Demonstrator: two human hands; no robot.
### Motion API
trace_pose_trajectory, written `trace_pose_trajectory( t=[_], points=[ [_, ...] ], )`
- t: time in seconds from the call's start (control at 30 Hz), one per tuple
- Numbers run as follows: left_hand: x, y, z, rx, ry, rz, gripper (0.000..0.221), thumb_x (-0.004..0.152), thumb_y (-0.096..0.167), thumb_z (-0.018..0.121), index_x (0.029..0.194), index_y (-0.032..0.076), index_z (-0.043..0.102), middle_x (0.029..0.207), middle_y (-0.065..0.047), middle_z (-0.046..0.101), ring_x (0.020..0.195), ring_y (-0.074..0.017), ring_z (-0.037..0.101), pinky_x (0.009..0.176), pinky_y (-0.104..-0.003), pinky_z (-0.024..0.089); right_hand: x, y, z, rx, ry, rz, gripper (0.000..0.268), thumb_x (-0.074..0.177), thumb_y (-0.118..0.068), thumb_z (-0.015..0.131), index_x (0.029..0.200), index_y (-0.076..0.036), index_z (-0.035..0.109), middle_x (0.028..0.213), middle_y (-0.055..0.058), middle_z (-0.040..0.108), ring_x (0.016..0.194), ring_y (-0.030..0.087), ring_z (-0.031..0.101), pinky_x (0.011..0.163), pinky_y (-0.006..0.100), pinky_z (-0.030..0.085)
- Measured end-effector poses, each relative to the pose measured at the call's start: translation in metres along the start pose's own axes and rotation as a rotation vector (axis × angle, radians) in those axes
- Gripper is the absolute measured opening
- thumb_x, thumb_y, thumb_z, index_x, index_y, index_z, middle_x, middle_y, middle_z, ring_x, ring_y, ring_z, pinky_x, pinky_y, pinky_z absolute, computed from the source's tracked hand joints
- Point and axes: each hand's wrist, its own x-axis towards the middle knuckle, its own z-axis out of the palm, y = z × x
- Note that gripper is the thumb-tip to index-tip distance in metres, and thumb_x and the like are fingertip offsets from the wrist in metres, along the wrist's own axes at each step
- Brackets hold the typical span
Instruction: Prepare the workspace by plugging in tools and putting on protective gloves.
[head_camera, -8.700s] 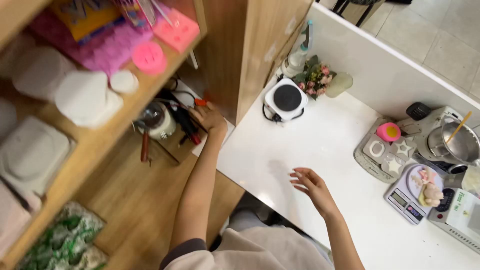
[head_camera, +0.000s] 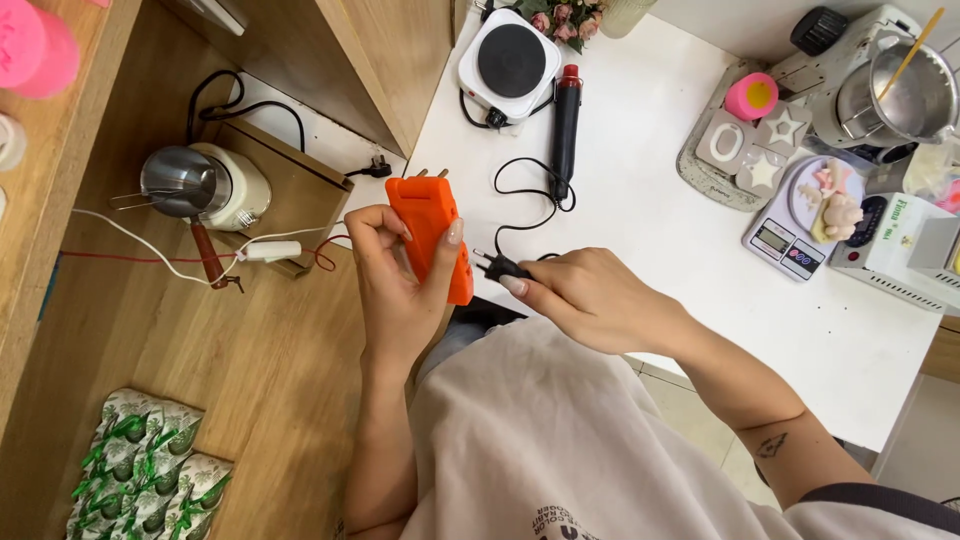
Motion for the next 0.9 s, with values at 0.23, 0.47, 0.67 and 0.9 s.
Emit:
trace_pose_trajectory(
  t=[0.23, 0.47, 0.67, 0.9],
  points=[
    [0.002, 0.002, 0.001, 0.134, -0.029, 0.055, 0.044, 0.101, 0.019, 0.074, 0.112, 0.006, 0.034, 0.104, -0.009, 0.053, 0.09, -0.0126, 0.063, 0.078, -0.028, 0.057, 0.006, -0.002, -0.012, -0.003, -0.171, 0.113, 0.056, 0.105, -0.042, 0.041, 0.066, -0.004, 0.053, 0.049, 0.016, 0.042, 0.048, 0.037, 0.044, 0.053, 0.047, 0.038],
    [-0.003, -0.032, 0.008, 0.66, 0.165, 0.146, 0.029, 0.108, 0.025, 0.066, 0.102, 0.005, 0.046, 0.091, -0.004, 0.053, 0.083, -0.0181, 0.047, 0.084, -0.037, 0.04, 0.016, -0.002, -0.007, -0.035, -0.199, 0.074, 0.054, 0.106, -0.042, 0.04, 0.071, -0.006, 0.058, 0.051, 0.015, 0.049, 0.049, 0.035, 0.05, 0.055, 0.047, 0.042],
    [0.004, -0.03, 0.017, 0.718, 0.123, 0.262, 0.03, 0.109, 0.029, 0.064, 0.101, 0.007, 0.046, 0.085, 0.0, 0.054, 0.076, -0.0163, 0.05, 0.098, -0.038, 0.031, 0.021, 0.012, 0.0, -0.104, -0.18, -0.001, 0.055, 0.106, -0.039, 0.041, 0.069, -0.003, 0.06, 0.055, 0.015, 0.055, 0.052, 0.036, 0.053, 0.056, 0.047, 0.044],
    [0.0, -0.044, 0.02, 0.629, 0.086, 0.163, 0.028, 0.109, 0.026, 0.062, 0.099, 0.007, 0.045, 0.084, -0.002, 0.051, 0.076, -0.0188, 0.049, 0.095, -0.038, 0.034, 0.027, 0.025, 0.01, -0.015, -0.22, -0.058, 0.052, 0.105, -0.036, 0.043, 0.069, -0.003, 0.06, 0.054, 0.015, 0.056, 0.051, 0.035, 0.053, 0.056, 0.047, 0.044]
  ],
)
